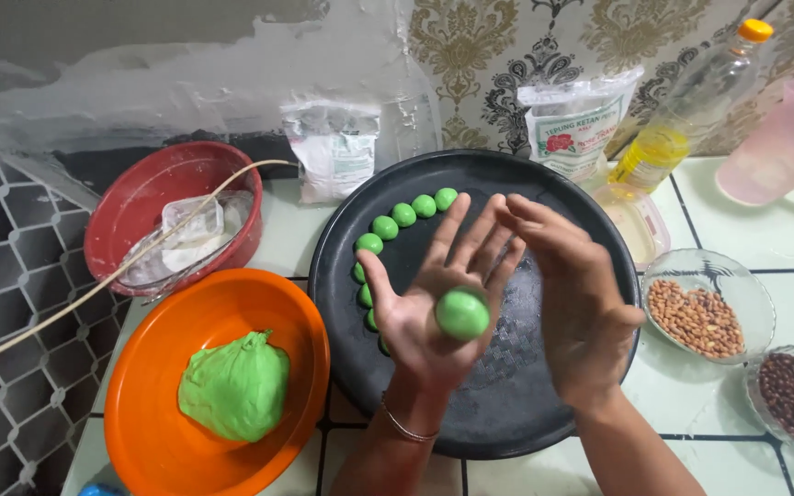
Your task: Shaping and filling green dough into small uniform balls and arranging them on a tray.
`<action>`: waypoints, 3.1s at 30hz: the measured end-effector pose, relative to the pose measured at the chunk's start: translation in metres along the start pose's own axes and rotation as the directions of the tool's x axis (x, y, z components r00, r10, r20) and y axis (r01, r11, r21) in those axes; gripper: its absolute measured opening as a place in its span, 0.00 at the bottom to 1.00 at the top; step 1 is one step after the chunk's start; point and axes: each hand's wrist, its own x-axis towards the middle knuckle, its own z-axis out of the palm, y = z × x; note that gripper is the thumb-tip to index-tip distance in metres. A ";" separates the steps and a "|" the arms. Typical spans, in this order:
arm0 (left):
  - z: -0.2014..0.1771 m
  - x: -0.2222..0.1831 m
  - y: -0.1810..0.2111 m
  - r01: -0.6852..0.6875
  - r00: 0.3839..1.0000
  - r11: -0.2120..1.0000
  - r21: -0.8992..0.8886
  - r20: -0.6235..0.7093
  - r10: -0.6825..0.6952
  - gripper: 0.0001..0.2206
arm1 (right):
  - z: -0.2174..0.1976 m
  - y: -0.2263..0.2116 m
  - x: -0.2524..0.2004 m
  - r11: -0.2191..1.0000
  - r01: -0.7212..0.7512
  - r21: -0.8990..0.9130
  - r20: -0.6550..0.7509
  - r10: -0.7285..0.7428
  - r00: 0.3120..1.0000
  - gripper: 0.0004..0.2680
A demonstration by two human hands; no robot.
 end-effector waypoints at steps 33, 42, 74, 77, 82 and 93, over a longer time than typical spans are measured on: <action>-0.008 0.015 0.036 -0.395 0.428 0.356 0.847 -0.173 0.887 0.35 | 0.000 0.088 0.005 0.629 -0.750 0.205 0.416 0.638 0.648 0.19; -0.003 0.003 0.042 -0.473 0.570 0.283 0.834 0.045 0.820 0.37 | -0.014 0.109 -0.005 0.609 -0.756 0.240 0.382 0.657 0.650 0.21; -0.101 -0.100 0.048 -0.260 0.964 -0.813 0.520 0.090 -0.251 0.13 | -0.113 0.289 0.083 0.399 -0.287 -0.871 0.072 0.681 0.729 0.25; -0.100 -0.100 0.050 -0.229 0.970 -0.801 0.553 0.062 -0.235 0.12 | -0.117 0.288 0.077 0.392 -0.253 -0.884 0.076 0.656 0.751 0.24; -0.099 -0.099 0.050 -0.203 0.975 -0.770 0.605 0.049 -0.219 0.13 | -0.115 0.281 0.064 0.313 -0.189 -0.931 0.089 0.695 0.713 0.25; 0.019 -0.108 0.048 -0.280 0.956 -0.710 0.646 0.254 -0.146 0.07 | 0.020 0.214 0.036 0.490 0.189 -0.851 0.360 0.283 0.889 0.27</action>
